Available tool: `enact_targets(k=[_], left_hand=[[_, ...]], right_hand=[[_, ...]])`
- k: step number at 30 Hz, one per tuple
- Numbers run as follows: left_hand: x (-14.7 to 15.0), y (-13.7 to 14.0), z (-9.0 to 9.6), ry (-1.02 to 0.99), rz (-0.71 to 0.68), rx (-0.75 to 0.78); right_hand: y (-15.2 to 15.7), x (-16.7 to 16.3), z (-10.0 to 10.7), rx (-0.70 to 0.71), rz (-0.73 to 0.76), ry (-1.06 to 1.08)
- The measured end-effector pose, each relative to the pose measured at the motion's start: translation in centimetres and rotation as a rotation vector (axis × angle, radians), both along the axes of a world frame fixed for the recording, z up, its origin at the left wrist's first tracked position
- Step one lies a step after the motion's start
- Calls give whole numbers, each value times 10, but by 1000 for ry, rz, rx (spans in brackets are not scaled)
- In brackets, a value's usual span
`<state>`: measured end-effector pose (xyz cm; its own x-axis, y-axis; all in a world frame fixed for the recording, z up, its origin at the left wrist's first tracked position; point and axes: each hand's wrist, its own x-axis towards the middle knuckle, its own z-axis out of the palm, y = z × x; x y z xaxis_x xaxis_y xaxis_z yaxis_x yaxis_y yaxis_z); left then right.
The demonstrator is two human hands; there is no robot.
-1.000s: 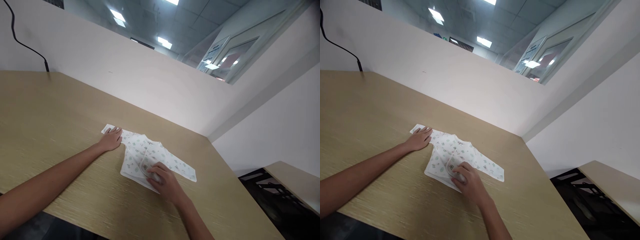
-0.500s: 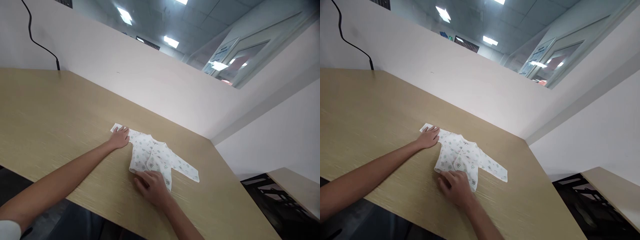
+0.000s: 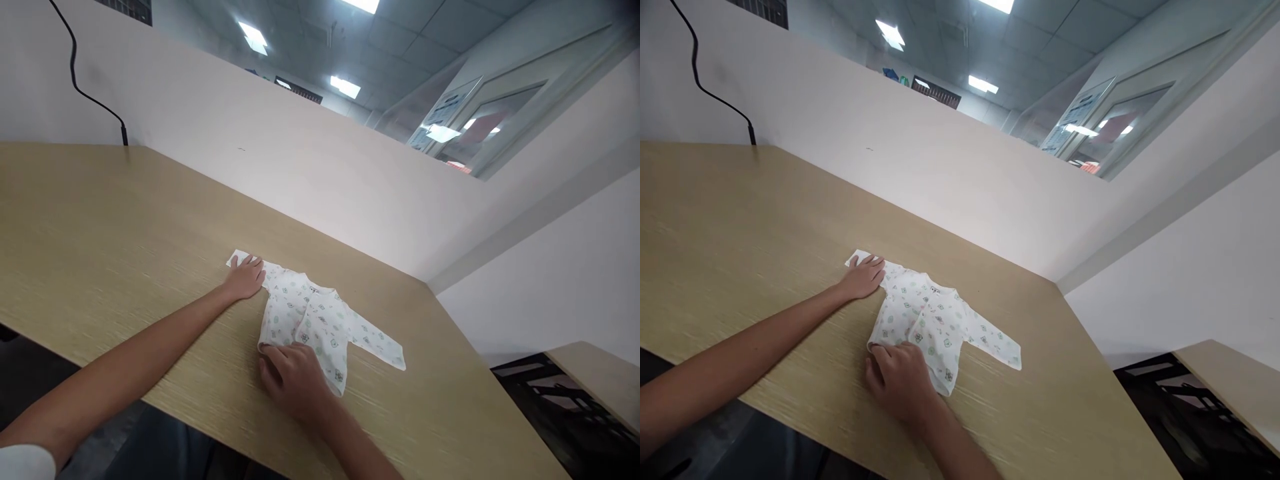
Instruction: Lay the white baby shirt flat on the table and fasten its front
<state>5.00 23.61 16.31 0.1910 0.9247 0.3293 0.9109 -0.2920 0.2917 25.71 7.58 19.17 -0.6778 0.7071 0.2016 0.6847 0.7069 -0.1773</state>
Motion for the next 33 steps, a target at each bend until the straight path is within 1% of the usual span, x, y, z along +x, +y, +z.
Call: enact_targets(k=[4, 7, 10, 13, 16, 18, 24, 27, 30, 33], left_hand=[[-2, 2, 0, -2, -3, -11], [-6, 5, -1, -6, -2, -24], [-10, 9, -3, -5, 18, -34], [-12, 12, -4, -16, 42, -53], [-13, 13, -4, -30, 47, -61], [-14, 14, -3, -27, 44, -66], [-16, 16, -5, -3, 39, -77], [-17, 17, -7, -2, 36, -67], [-17, 17, -7, -3, 30, -61], [-16, 16, -6, -5, 35, -63]], right_hand=[[-2, 8, 5, -87, 67, -34], [1, 24, 11, -139, 91, 7], [12, 46, 18, -166, -11, 80], [24, 67, 23, -214, -121, 93], [32, 79, 25, -287, -131, 84], [32, 81, 24, -302, -121, 90], [26, 77, 26, -251, -151, 58], [27, 80, 29, -296, -143, 64], [28, 86, 34, -340, -104, 85], [26, 92, 45, -369, -77, 160]])
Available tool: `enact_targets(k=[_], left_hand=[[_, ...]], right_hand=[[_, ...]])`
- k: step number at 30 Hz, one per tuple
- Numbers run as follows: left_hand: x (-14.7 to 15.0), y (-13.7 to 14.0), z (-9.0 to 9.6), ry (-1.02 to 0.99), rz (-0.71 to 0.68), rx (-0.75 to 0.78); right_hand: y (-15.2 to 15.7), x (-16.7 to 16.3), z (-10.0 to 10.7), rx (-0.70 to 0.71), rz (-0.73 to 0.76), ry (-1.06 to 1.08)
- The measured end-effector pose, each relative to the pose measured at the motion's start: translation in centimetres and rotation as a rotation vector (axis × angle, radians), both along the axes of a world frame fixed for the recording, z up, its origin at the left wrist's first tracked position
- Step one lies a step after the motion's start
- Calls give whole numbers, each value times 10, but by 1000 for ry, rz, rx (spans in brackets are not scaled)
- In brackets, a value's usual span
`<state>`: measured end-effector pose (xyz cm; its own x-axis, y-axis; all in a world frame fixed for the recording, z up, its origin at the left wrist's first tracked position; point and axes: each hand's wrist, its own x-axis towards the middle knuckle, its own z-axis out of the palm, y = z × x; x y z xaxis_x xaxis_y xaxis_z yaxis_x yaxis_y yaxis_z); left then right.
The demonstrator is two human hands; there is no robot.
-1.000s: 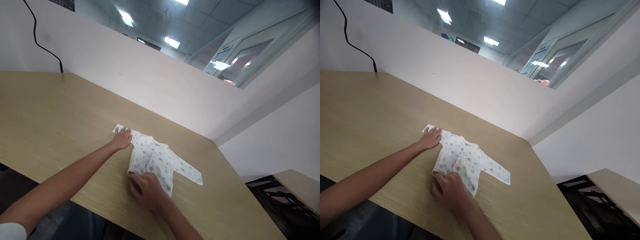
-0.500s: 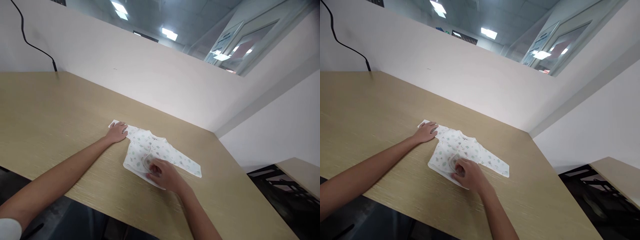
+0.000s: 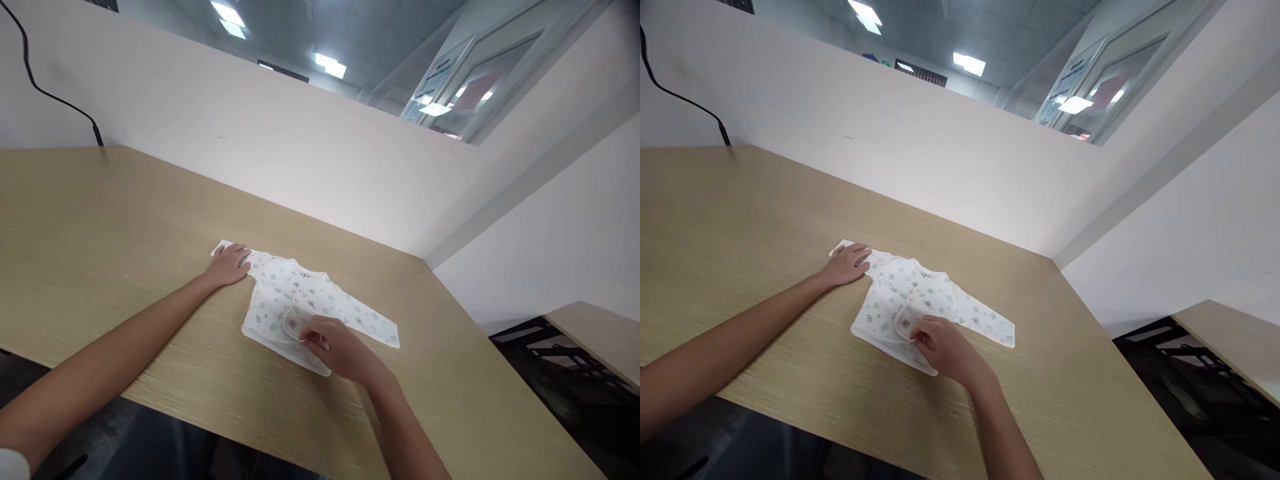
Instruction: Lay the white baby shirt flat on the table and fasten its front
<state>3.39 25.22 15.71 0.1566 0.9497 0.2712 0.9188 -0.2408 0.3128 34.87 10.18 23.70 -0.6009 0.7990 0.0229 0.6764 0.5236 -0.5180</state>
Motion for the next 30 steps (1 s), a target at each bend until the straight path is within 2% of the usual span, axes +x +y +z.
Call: enact_targets(k=[2, 5, 8, 11, 13, 16, 19, 22, 30], left_hand=[[0, 0, 0, -1, 5, -3], [0, 0, 0, 2, 1, -6], [1, -2, 4, 25, -9, 13], [7, -9, 11, 59, -28, 93], [14, -16, 16, 71, -58, 126], [26, -26, 17, 93, -95, 54], [31, -29, 12, 124, -106, -117], [27, -26, 9, 132, -152, -243], [12, -10, 8, 125, -168, -269]], right_hand=[[-4, 3, 11, -24, -4, 72], [-9, 8, 26, -134, 58, 92], [-7, 14, 27, -169, 86, 67], [5, 26, 12, -15, -142, 43], [15, 36, -4, 57, -338, -87], [30, 50, -25, -2, -501, -354], [40, 59, -38, -106, -553, -458], [46, 65, -46, -135, -572, -431], [63, 89, -67, -74, -674, -394]])
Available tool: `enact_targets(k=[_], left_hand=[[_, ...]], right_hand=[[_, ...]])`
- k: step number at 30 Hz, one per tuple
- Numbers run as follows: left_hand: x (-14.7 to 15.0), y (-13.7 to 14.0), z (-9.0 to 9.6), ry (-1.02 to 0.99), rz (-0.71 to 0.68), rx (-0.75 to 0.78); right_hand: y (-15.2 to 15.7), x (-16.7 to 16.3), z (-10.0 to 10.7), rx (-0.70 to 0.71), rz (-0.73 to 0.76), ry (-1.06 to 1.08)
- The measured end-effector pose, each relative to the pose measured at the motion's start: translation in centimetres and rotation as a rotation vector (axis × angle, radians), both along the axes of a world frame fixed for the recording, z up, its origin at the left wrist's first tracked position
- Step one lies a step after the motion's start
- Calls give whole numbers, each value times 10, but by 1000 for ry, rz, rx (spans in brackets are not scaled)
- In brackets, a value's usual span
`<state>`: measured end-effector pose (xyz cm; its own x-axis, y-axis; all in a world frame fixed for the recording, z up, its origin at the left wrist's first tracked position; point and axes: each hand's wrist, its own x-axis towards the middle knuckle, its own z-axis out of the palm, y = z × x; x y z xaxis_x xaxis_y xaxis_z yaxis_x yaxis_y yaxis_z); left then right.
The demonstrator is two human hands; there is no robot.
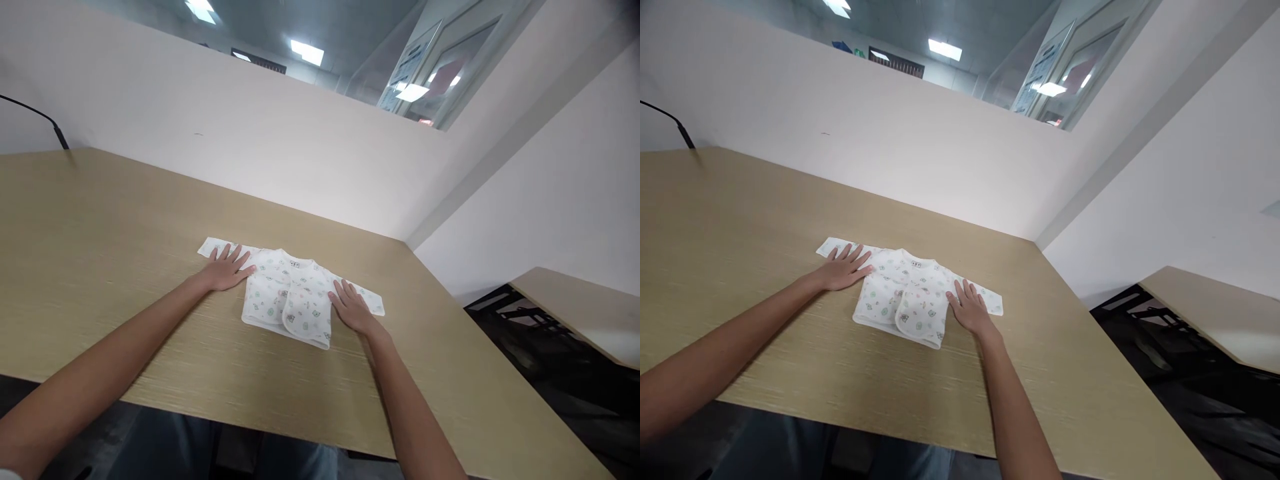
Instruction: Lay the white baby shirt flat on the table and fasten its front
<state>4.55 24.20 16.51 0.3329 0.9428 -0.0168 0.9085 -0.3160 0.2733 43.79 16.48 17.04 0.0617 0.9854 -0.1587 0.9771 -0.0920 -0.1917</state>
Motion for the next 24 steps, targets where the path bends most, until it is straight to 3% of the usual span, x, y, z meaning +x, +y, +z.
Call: enact_targets(k=[5, 8, 11, 14, 19, 24], left_hand=[[-1, -10, 11, -262, -104, 109], [12, -31, 28, -445, -318, 269], [32, -57, 42, -381, -608, 309], [48, -77, 43, -243, -772, 270], [51, -84, 37, -145, -800, 285], [46, -81, 40, -193, -781, 214]], right_hand=[[7, 0, -7, 246, -47, 89], [8, -7, -7, 414, 9, 192], [6, -17, -7, 486, 95, 277], [4, -27, -6, 535, 232, 362], [0, -42, -4, 520, 418, 457], [2, -43, -7, 427, 449, 420]])
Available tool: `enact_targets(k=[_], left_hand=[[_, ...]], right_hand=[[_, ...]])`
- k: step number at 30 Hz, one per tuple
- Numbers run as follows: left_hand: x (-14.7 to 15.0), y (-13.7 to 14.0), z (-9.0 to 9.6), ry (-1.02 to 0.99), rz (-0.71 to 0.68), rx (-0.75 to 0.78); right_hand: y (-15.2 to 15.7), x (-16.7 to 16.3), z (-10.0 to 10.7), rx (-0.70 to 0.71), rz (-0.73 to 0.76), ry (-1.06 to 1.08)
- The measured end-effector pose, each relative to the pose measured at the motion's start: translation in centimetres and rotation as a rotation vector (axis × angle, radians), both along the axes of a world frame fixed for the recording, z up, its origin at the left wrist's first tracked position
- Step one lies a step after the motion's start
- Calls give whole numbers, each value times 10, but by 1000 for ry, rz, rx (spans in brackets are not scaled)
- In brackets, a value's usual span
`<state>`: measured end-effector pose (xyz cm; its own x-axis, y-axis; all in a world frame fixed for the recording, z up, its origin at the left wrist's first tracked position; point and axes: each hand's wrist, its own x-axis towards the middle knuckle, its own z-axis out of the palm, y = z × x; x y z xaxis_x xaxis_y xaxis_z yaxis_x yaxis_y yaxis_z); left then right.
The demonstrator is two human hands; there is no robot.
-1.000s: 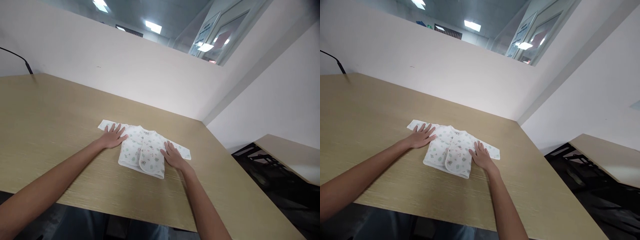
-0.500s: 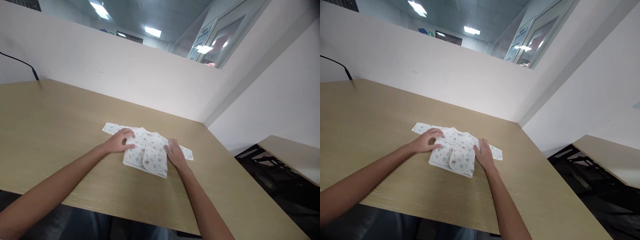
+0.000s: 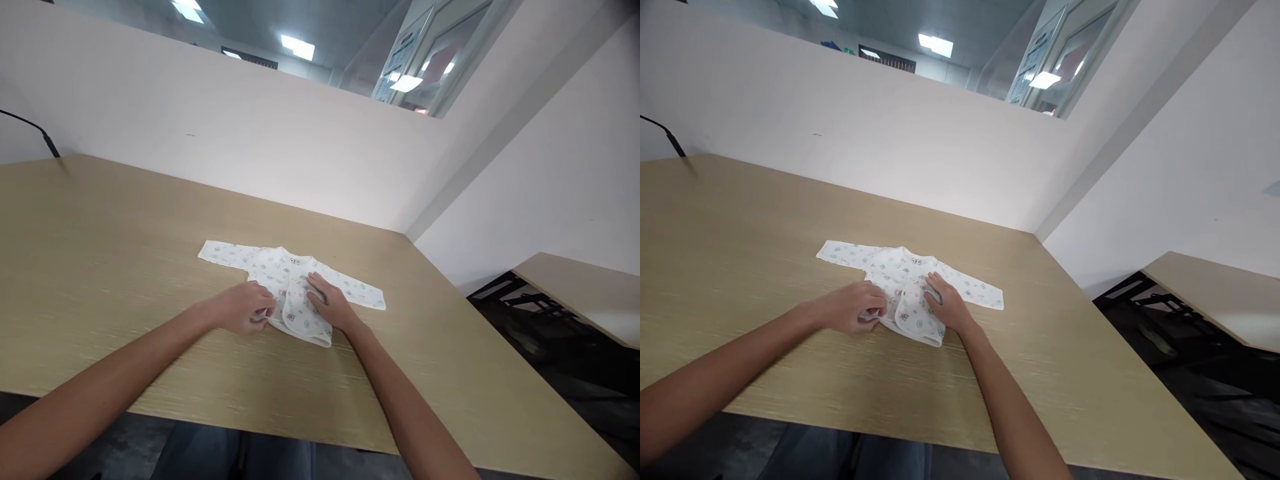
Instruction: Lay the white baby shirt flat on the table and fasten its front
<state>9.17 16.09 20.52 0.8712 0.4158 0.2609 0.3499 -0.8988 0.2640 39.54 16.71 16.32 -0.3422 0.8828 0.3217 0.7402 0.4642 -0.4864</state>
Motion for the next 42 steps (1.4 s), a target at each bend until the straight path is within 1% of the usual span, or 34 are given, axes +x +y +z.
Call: enact_targets(k=[6, 12, 14, 17, 19, 21, 22, 23, 24, 26, 27, 28, 29, 31, 32, 34, 36, 38, 42], left_hand=[[-5, 4, 4, -36, 2, -196], [-9, 6, 9, -60, 26, -350], [-15, 7, 15, -61, 38, -434], [-29, 10, 29, -15, 20, -569], [-38, 11, 39, 20, -2, -628], [-41, 13, 44, -22, -29, -655], [-42, 14, 43, -77, -26, -648], [-42, 17, 40, -146, 6, -617], [-41, 21, 34, -216, 77, -554], [-42, 33, 13, -290, 316, -350], [-44, 40, 1, -269, 452, -234], [-47, 48, -11, -199, 561, -155], [-50, 56, -22, -108, 653, -120], [-56, 69, -38, 73, 809, -107], [-59, 74, -43, 136, 881, -110], [-63, 81, -48, 201, 1003, -93], [-64, 85, -49, 221, 1076, -51], [-64, 86, -49, 227, 1108, -5], [-63, 86, -48, 206, 1097, 59]], right_hand=[[1, 3, -1, -25, -13, -14], [3, 3, -2, -39, -8, -22], [3, 2, -2, -42, -11, -27], [3, 1, -1, -44, -15, -38], [2, 0, 1, -46, -13, -35], [0, 0, 4, -50, -13, 12], [0, 1, 5, -45, -21, 53], [0, 2, 6, -37, -33, 97], [0, 3, 7, -25, -53, 136], [3, 9, 5, -5, -116, 170], [6, 14, 3, -3, -156, 164], [9, 19, 0, -8, -197, 146], [11, 25, -3, -22, -238, 118], [16, 41, -11, -70, -326, 48], [18, 50, -14, -105, -368, 10], [21, 69, -18, -174, -444, -69], [23, 86, -19, -212, -496, -149], [25, 99, -21, -222, -524, -220], [29, 108, -25, -180, -541, -270]])
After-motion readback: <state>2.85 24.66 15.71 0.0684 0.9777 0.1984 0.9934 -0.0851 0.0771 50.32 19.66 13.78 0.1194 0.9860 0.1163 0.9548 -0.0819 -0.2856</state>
